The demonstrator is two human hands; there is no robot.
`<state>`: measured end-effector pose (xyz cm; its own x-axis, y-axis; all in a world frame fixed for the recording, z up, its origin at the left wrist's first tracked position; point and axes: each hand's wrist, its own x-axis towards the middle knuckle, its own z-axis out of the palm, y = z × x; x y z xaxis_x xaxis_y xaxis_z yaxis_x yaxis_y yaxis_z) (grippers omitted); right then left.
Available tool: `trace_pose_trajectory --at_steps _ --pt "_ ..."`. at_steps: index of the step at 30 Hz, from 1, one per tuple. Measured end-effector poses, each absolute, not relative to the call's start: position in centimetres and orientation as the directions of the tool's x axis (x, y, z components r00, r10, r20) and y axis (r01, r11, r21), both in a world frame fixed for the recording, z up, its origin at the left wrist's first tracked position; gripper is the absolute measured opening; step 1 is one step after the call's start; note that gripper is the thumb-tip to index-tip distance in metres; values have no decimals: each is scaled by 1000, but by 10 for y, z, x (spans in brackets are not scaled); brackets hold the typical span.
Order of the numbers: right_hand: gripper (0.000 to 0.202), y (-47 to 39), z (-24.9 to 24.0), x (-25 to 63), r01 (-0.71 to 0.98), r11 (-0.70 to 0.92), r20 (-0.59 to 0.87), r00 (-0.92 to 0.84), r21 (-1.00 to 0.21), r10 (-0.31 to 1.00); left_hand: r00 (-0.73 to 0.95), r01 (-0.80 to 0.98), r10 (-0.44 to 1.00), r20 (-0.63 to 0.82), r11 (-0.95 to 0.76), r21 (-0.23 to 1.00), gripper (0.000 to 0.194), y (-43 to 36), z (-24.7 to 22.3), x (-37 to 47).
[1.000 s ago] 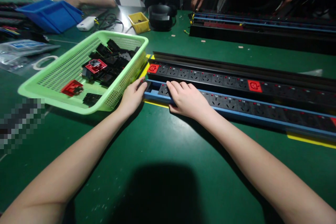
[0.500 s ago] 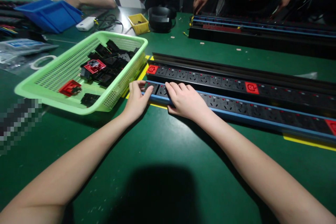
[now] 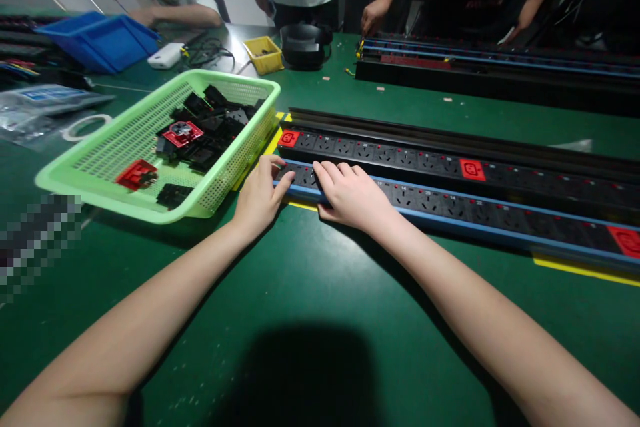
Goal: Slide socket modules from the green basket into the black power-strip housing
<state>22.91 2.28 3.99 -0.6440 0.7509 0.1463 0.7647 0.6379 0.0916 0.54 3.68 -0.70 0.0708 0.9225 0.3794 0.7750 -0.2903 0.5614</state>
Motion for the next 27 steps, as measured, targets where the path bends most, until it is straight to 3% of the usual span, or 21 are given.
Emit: trace_pose_trajectory --at_steps 8,14,27 --pt "73 23 39 230 766 636 149 -642 93 752 165 879 901 401 -319 354 39 34 6 5" --pt "72 23 38 230 762 640 163 -646 98 746 207 897 869 450 -353 267 36 33 9 1" --pt "72 23 39 230 765 635 167 -644 110 747 206 884 857 473 -370 285 34 38 8 -4"
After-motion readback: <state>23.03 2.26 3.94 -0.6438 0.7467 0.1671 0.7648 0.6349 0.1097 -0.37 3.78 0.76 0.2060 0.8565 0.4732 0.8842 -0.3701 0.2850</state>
